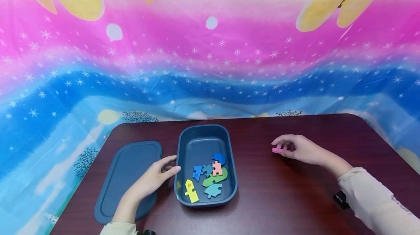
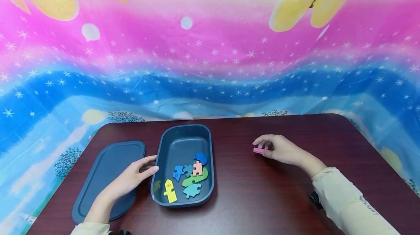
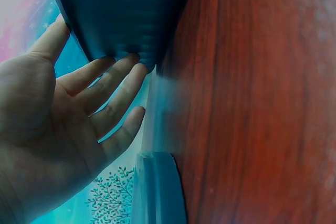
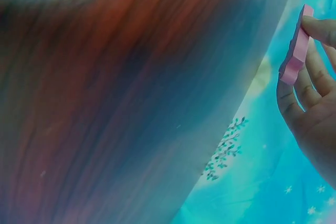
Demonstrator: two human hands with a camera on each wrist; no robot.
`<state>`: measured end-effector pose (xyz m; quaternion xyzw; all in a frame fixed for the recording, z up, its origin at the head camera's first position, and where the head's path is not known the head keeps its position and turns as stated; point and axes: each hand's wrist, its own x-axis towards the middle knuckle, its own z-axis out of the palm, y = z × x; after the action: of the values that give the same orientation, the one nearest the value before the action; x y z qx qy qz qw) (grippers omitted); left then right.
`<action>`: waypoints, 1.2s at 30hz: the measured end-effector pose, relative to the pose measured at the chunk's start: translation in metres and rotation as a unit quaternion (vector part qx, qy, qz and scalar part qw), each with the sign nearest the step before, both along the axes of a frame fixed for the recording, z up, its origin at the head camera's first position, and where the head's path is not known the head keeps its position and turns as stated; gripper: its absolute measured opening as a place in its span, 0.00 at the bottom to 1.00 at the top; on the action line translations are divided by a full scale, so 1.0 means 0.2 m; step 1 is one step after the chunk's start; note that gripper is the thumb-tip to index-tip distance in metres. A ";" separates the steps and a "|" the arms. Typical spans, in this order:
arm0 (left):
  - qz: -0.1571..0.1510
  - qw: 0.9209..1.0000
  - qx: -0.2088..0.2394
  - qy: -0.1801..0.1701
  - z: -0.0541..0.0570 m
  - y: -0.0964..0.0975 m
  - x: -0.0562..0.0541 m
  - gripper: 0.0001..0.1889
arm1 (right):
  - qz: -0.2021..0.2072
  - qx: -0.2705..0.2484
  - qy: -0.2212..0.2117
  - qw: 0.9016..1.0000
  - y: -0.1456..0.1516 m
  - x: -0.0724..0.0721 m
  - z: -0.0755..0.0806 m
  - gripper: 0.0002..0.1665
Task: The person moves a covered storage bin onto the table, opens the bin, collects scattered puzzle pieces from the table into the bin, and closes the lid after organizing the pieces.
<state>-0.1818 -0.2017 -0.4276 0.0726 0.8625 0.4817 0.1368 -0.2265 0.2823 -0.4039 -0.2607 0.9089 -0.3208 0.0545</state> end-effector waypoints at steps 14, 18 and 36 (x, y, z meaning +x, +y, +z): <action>0.002 1.000 -0.004 -0.002 -0.01 -0.01 -0.01 0.30 | 0.027 -0.002 0.028 0.999 -0.17 -0.01 0.03 0.21; 0.002 1.000 -0.006 -0.003 0.00 0.00 -0.01 0.30 | 0.035 -0.007 0.029 0.999 -0.22 -0.01 0.05 0.22; 0.001 1.000 -0.009 0.000 0.00 0.00 0.00 0.30 | 0.045 -0.040 0.035 0.998 -0.45 -0.03 0.14 0.22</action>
<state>-0.1827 -0.2025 -0.4281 0.0708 0.8667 0.4744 0.1371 -0.2321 0.1932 -0.3765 -0.3140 0.8843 -0.3446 0.0265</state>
